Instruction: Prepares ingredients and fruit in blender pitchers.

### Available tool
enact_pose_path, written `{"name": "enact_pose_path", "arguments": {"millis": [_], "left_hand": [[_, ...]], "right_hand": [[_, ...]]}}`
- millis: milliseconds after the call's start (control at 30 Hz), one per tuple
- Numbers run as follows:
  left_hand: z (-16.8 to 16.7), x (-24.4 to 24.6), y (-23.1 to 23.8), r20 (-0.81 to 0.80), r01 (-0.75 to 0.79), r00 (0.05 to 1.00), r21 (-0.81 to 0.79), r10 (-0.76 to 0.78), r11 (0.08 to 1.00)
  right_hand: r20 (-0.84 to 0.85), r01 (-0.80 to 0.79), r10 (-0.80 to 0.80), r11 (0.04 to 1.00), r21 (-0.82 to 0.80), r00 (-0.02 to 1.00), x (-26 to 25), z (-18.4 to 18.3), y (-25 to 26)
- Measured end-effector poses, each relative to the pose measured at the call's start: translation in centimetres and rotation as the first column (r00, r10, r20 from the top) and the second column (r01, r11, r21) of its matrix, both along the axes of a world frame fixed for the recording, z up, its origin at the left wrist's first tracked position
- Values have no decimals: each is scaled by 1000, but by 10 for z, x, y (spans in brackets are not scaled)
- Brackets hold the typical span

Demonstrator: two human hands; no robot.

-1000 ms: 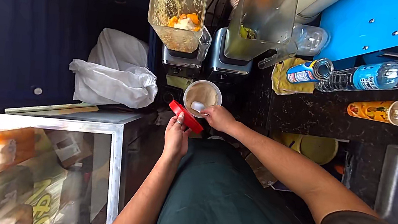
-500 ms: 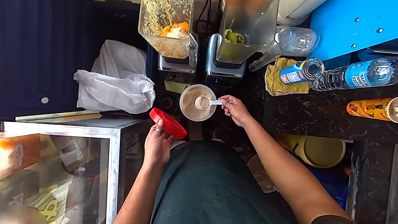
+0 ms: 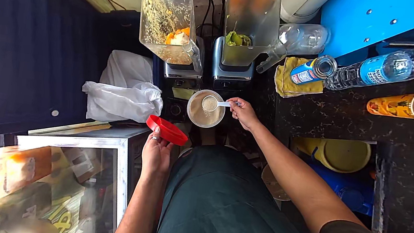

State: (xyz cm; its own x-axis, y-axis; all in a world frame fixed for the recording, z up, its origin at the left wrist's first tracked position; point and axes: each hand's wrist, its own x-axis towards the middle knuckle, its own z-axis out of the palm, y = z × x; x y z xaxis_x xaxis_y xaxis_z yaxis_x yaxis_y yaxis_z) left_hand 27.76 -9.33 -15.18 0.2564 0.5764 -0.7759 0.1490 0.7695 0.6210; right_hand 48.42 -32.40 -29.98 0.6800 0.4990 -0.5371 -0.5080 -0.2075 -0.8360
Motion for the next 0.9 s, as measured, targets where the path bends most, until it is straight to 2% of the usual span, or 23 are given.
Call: {"name": "enact_pose_path", "arguments": {"millis": [233,400,500,600,700,767,800,833,900], "left_hand": [[-1,5,6,10,34,999,2,-34,999],[-1,14,12,28,58,998,-13,-57,998],[-1,20,16,42,69,997,-26,-67,997],[-4,24,22,44,84,996,-35,-83,996],[-7,29,28,54,100,994,-43,-97,994],[-9,32,31,61,109,992,-46,-107,993],[-10,33,32,62,114,992,-47,-111,992],[-10,35,33,62,118,991,-48,-115,992],[-9,37,36,69,126,990,-53,-122,991]], "right_hand": [[37,19,-18,1000,-23,999,-1,7,1],[-94,112,-111,994,14,989,-3,25,-1],[-193,223,-206,972,71,959,1,53,2],[-197,340,-309,929,148,930,14,110,2],[1,433,-442,879,200,897,39,175,3],[282,441,-481,876,197,830,61,204,5],[445,435,-468,882,182,763,74,210,8],[601,422,-412,897,135,684,87,213,12],[830,397,-194,917,-35,523,108,208,19]]}}
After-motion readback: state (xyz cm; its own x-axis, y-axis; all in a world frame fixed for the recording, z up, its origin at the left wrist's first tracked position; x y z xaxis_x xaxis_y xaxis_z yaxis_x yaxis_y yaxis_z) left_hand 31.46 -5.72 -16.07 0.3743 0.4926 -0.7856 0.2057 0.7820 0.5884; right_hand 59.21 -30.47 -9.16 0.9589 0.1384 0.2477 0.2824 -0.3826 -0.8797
